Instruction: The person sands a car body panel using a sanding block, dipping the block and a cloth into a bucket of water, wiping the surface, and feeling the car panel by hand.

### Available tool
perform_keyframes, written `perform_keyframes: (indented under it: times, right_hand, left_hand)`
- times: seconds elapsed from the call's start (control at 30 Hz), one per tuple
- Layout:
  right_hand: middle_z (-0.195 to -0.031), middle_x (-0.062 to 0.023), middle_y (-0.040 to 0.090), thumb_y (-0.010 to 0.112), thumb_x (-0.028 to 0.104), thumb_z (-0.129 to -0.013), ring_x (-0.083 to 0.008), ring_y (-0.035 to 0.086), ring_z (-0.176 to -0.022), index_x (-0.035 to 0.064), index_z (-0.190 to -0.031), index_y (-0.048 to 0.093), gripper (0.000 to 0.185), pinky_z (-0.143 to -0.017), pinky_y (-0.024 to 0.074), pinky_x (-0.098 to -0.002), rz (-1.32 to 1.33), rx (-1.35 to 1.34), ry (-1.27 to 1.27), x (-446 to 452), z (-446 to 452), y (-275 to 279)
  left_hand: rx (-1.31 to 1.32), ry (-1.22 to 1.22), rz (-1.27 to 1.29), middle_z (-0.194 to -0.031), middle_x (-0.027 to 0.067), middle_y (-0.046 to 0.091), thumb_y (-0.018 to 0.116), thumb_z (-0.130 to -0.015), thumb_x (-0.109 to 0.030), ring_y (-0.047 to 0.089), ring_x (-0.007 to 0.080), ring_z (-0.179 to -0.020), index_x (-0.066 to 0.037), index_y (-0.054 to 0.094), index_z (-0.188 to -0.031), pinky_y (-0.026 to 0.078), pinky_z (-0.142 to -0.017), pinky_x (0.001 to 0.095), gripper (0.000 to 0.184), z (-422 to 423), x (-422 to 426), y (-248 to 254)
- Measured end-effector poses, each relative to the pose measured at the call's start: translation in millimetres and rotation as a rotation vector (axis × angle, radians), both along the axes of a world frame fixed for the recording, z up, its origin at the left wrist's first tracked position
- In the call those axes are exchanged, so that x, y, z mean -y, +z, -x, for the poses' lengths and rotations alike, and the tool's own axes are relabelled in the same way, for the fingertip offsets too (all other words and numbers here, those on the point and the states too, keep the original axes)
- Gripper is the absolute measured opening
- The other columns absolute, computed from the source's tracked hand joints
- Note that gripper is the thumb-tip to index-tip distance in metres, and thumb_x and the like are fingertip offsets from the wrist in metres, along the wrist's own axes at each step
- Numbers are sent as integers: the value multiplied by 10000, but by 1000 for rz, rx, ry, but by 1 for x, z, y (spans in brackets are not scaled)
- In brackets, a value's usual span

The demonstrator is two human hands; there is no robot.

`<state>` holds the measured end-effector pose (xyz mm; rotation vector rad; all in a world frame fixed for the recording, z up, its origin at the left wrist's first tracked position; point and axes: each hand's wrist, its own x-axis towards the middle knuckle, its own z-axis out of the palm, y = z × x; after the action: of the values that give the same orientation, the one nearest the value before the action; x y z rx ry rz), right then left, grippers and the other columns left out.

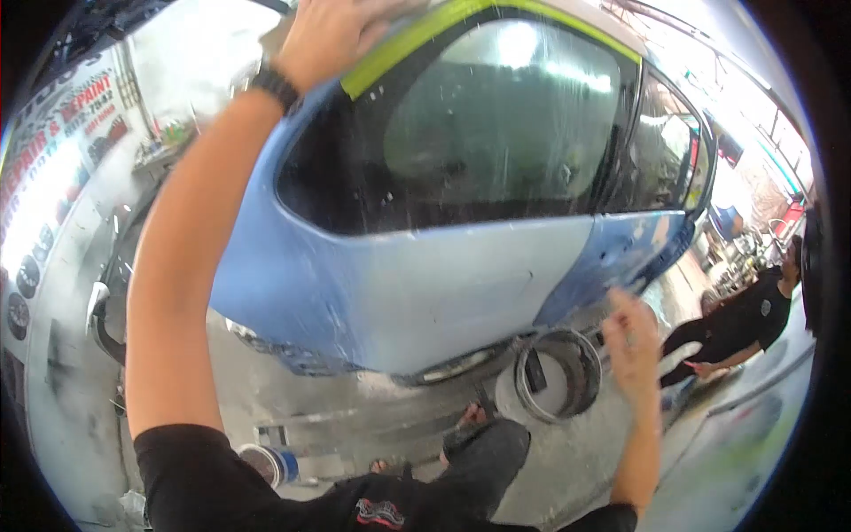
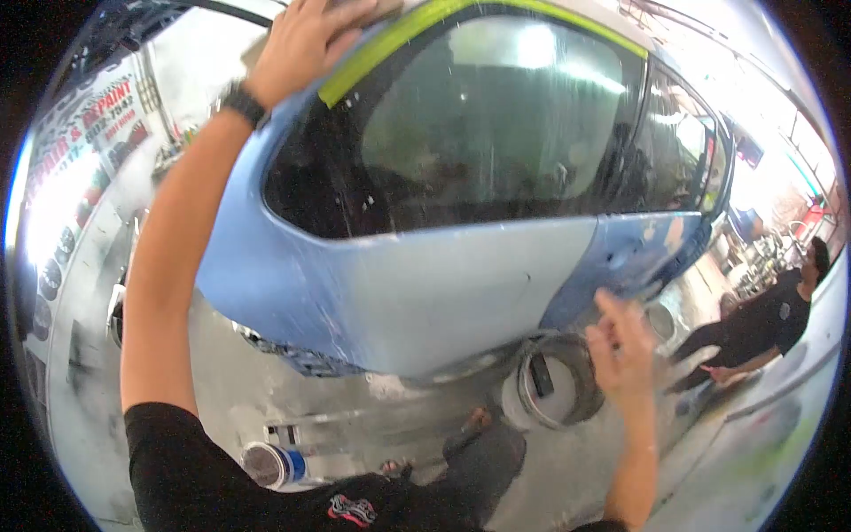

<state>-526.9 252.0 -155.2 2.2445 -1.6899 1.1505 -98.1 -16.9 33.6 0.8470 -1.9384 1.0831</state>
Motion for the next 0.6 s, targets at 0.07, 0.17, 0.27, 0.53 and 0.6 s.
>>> perform_keyframes:
  times: [0.07,0.17,0.27,0.53,0.6]
  right_hand:
    - [-855,-200,618,653,139,-989,-318,592,-751,-43,-1154,691,249,-689,471,-431,-175,156,-103,25,57,-126]
    - [-846,-248,628,622,220,-987,-463,591,-804,-38,-867,624,285,-729,439,-528,-327,80,-157,14,127,-324]
    - [-943,-282,667,594,347,-980,-478,589,-917,-20,-857,671,394,-773,441,-535,-530,-6,-347,-3,134,-432]
    - [-893,-296,732,472,560,-1040,-466,708,-848,-36,-942,756,667,-711,539,-560,-695,309,-856,-8,106,-426]
    - [-892,-295,732,473,560,-1040,-465,708,-847,-36,-942,756,666,-709,539,-560,-687,255,-854,-12,111,-422]
  left_hand:
    - [-8,123,71,-1522,169,484,713,-920,-226,516,407,-1277,-329,590,-1462,444,-1072,514,565,-24,2,-29]
    - [47,154,86,-1515,214,482,721,-911,-222,534,417,-1247,-350,583,-1479,452,-1047,527,598,-34,-8,-34]
    - [27,189,22,-1503,215,495,709,-935,-256,544,420,-1242,-334,595,-1466,462,-1046,528,549,-9,15,1]
    - [39,186,-95,-1530,238,461,691,-944,-266,539,403,-1281,-291,581,-1484,431,-1109,509,551,3,17,25]
    - [93,169,-76,-1545,230,451,735,-887,-181,540,398,-1268,-295,558,-1510,414,-1115,499,657,-25,-12,-13]
